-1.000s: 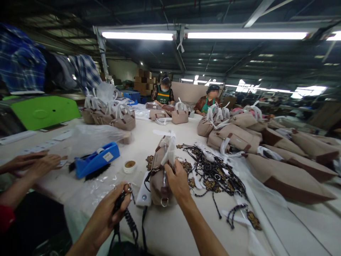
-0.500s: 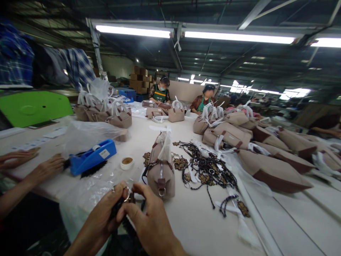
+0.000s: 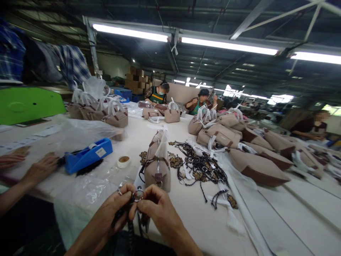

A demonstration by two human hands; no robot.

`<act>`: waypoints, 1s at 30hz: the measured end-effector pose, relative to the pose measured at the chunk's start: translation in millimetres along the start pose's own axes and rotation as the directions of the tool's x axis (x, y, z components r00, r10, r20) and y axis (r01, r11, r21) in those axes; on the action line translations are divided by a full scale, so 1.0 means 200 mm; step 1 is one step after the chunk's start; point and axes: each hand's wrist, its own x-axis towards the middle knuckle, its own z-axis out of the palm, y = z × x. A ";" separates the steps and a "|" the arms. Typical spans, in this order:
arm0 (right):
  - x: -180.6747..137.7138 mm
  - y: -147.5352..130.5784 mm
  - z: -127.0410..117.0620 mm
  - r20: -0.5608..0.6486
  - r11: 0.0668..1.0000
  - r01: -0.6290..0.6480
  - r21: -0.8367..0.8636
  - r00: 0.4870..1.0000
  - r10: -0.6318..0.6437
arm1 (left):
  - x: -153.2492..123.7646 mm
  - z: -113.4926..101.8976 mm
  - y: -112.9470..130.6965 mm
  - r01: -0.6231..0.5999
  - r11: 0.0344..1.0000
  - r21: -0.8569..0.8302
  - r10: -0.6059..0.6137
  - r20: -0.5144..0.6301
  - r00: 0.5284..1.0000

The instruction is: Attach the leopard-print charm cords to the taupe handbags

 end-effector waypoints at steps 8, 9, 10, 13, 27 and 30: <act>-0.01 0.00 -0.02 -0.093 0.995 -0.083 0.058 0.992 0.088 | 0.00 -0.01 -0.03 0.008 0.999 -0.039 -0.006 0.029 1.000; 0.00 -0.01 -0.02 -0.095 0.993 -0.090 0.074 0.991 0.097 | 0.00 -0.02 -0.03 0.011 0.999 -0.043 -0.009 0.034 0.999; 0.00 -0.01 -0.01 -0.093 0.991 -0.097 0.089 0.990 0.105 | 0.01 -0.02 -0.04 0.013 0.999 -0.046 -0.011 0.040 0.999; -0.01 -0.01 0.00 -0.087 0.988 -0.099 0.119 0.990 0.110 | 0.01 -0.02 -0.04 0.006 0.999 -0.050 -0.003 0.058 0.998; -0.03 -0.03 -0.05 -0.119 0.996 -0.090 0.023 0.989 0.092 | 0.02 -0.01 -0.05 -0.096 0.982 0.163 0.095 0.014 0.995; -0.03 -0.04 -0.07 -0.128 0.986 -0.168 -0.015 0.978 0.165 | 0.01 -0.01 -0.04 -0.255 0.871 0.420 0.284 -0.006 0.959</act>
